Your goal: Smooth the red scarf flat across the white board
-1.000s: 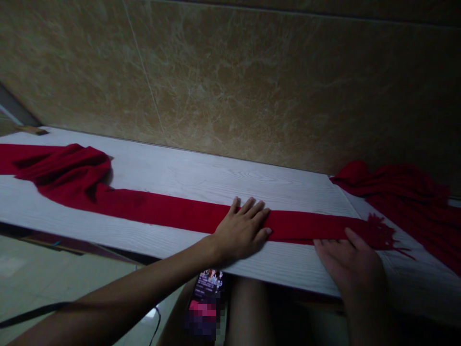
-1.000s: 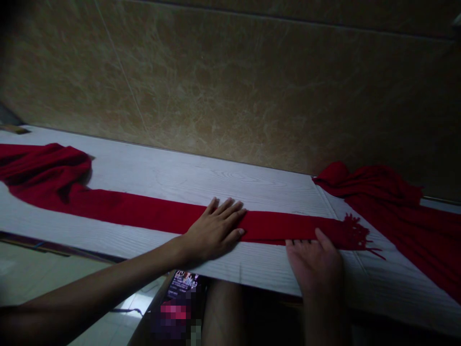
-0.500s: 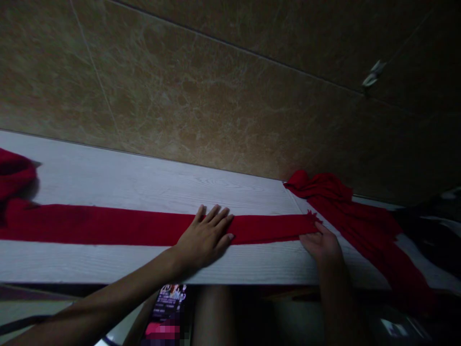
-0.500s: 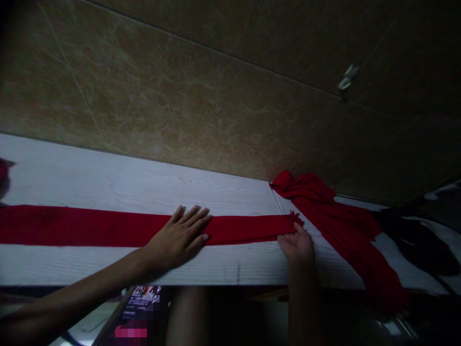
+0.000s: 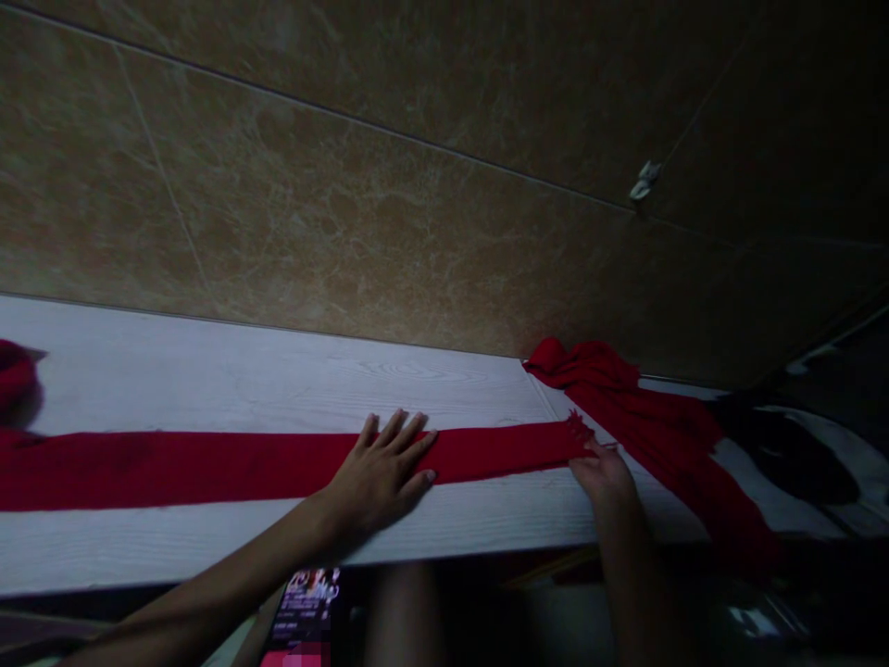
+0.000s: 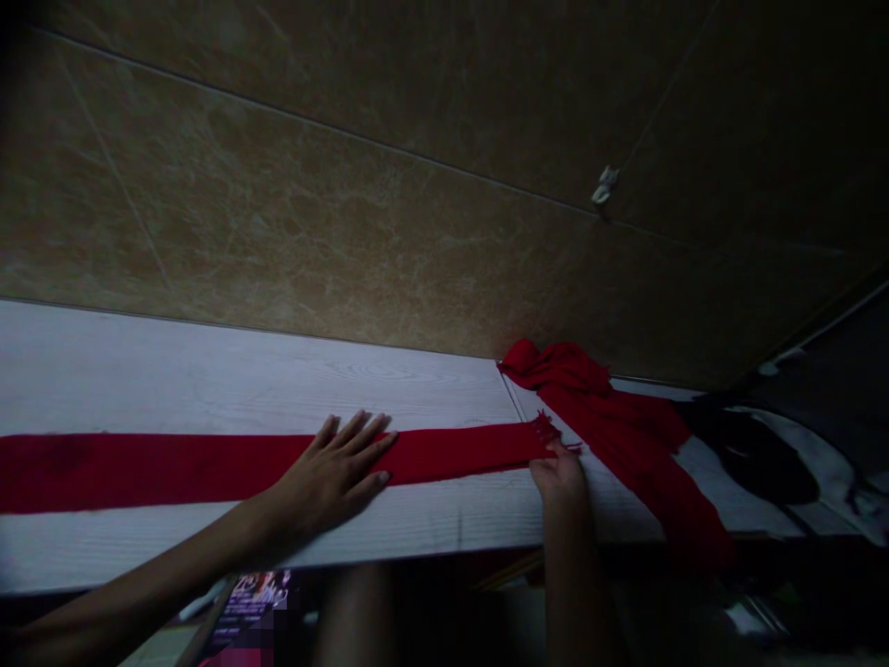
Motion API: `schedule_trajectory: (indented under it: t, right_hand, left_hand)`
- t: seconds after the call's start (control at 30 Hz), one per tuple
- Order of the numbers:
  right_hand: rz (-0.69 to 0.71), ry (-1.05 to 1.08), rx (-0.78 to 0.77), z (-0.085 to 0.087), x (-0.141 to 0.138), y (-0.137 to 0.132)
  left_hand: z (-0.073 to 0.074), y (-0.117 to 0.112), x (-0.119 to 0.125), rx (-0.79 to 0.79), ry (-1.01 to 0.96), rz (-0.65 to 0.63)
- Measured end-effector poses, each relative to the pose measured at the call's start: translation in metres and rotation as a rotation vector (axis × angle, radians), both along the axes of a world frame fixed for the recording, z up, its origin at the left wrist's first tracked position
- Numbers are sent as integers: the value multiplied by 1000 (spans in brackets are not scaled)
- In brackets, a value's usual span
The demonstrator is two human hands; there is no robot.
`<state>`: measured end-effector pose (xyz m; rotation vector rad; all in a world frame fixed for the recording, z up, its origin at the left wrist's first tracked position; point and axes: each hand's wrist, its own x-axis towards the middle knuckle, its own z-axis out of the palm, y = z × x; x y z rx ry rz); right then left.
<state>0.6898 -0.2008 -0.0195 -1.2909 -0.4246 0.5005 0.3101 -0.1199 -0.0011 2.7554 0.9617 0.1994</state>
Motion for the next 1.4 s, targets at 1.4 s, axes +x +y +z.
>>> schedule_trajectory:
  t: [1.4]
  right_hand:
    - [547, -1405, -618, 26, -20, 30]
  left_hand:
    - [43, 47, -37, -367, -128, 150]
